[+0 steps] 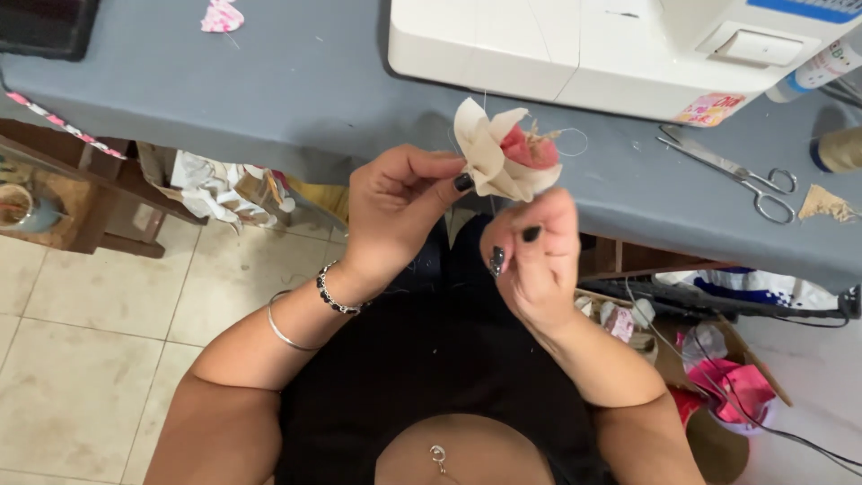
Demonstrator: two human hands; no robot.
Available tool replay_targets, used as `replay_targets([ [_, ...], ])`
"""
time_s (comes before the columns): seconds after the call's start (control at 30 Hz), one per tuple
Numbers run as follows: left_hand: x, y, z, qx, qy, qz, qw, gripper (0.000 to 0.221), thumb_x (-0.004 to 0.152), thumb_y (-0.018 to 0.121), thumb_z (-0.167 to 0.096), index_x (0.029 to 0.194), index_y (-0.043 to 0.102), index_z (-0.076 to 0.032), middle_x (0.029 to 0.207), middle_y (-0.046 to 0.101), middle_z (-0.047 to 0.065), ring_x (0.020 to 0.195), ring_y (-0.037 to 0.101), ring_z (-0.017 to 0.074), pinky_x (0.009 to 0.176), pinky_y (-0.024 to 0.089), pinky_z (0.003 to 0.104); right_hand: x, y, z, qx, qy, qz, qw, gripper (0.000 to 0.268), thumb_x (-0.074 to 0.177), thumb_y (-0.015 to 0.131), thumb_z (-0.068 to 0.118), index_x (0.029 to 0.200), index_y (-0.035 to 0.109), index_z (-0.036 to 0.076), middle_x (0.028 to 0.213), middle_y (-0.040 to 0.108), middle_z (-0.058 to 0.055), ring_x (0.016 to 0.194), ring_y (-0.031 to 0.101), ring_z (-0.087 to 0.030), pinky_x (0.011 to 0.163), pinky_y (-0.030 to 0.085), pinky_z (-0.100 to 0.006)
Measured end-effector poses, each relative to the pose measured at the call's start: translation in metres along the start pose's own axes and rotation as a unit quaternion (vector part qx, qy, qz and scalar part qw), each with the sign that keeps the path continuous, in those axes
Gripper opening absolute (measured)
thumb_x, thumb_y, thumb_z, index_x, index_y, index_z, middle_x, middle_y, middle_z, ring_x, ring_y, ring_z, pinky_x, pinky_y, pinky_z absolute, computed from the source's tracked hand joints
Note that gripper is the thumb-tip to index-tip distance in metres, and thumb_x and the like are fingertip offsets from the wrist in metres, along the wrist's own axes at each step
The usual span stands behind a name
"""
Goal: Making decorative fabric flowers by cutting and assembling fabric petals
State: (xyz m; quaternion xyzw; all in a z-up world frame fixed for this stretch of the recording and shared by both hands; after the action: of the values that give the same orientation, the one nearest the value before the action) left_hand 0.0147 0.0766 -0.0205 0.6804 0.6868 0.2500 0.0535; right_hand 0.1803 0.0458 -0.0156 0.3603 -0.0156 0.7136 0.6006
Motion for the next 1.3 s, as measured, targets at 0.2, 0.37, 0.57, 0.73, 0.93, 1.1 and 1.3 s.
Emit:
replay_targets([
  [0.2, 0.001, 0.002, 0.009, -0.009, 0.028, 0.008, 1.000, 0.015, 0.090, 0.078, 0.007, 0.104, 0.074, 0.004, 0.099, 0.076, 0.015, 0.095, 0.071, 0.0143, 0.084, 0.063, 0.031, 0.002, 0.002, 0.009, -0.091, -0.032, 0.021, 0.995, 0.021, 0.108, 0.045, 0.021, 0.096, 0.044, 0.005, 0.055, 0.048, -0.004, 0.045, 0.050, -0.015, 0.043, 0.044, -0.023],
  [0.37, -0.005, -0.004, 0.004, 0.044, 0.075, 0.010, 0.996, 0.018, 0.086, 0.080, 0.009, 0.102, 0.074, 0.003, 0.099, 0.077, 0.015, 0.097, 0.074, 0.0189, 0.083, 0.063, 0.033, 0.003, -0.008, -0.010, -0.123, 0.011, 0.004, 0.992, 0.012, 0.112, 0.039, 0.017, 0.113, 0.043, 0.006, 0.067, 0.047, -0.003, 0.055, 0.046, -0.010, 0.051, 0.041, -0.019],
  [0.57, -0.004, -0.005, -0.008, 0.121, 0.133, 0.009, 0.984, 0.023, 0.090, 0.081, -0.005, 0.110, 0.074, 0.003, 0.098, 0.077, 0.016, 0.092, 0.078, 0.0282, 0.076, 0.064, 0.037, 0.004, -0.023, -0.021, -0.250, 0.109, 0.021, 0.962, 0.056, 0.090, 0.076, 0.009, 0.137, 0.047, -0.001, 0.126, 0.064, -0.015, 0.112, 0.058, -0.019, 0.100, 0.053, -0.041],
  [0.73, -0.007, -0.006, -0.005, 0.111, 0.209, 0.032, 0.971, 0.022, 0.087, 0.077, 0.005, 0.109, 0.075, 0.004, 0.099, 0.077, 0.018, 0.089, 0.078, 0.0328, 0.078, 0.065, 0.043, -0.005, -0.053, -0.024, -0.302, 0.034, -0.013, 0.953, 0.020, 0.087, 0.080, 0.009, 0.097, 0.070, -0.005, 0.093, 0.073, -0.017, 0.086, 0.066, -0.018, 0.084, 0.059, -0.037],
  [0.93, -0.004, -0.006, -0.007, 0.135, 0.281, 0.066, 0.948, 0.019, 0.088, 0.075, 0.007, 0.107, 0.077, 0.003, 0.102, 0.077, 0.019, 0.091, 0.076, 0.0390, 0.083, 0.064, 0.050, -0.007, -0.069, -0.035, -0.321, 0.033, -0.010, 0.947, 0.020, 0.086, 0.083, 0.008, 0.092, 0.070, -0.006, 0.086, 0.071, -0.015, 0.081, 0.063, -0.015, 0.080, 0.058, -0.038],
  [1.1, 0.004, -0.009, -0.027, 0.111, 0.241, 0.085, 0.960, 0.026, 0.086, 0.079, -0.009, 0.108, 0.075, 0.004, 0.107, 0.074, 0.021, 0.102, 0.074, 0.0399, 0.091, 0.061, 0.052, -0.005, -0.071, -0.029, -0.324, 0.023, 0.011, 0.946, 0.027, 0.083, 0.086, 0.012, 0.093, 0.069, -0.006, 0.083, 0.070, -0.016, 0.078, 0.065, -0.017, 0.079, 0.058, -0.038],
  [1.3, 0.009, -0.003, -0.059, 0.191, 0.178, 0.106, 0.960, 0.031, 0.098, 0.066, -0.024, 0.115, 0.070, 0.002, 0.113, 0.073, 0.016, 0.106, 0.074, 0.0336, 0.097, 0.057, 0.044, 0.010, -0.027, -0.007, -0.433, 0.010, 0.072, 0.898, 0.022, 0.085, 0.080, 0.013, 0.097, 0.069, -0.002, 0.086, 0.070, -0.012, 0.074, 0.067, -0.020, 0.075, 0.055, -0.034],
])
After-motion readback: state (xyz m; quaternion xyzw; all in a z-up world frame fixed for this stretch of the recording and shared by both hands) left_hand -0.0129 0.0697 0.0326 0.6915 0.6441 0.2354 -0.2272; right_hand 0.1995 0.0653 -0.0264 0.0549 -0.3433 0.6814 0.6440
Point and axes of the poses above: each hand's wrist, its own x-axis towards the middle knuckle, its own y-axis out of the palm, z = x × y, the point moved 7 cm from there along x, towards the middle knuckle
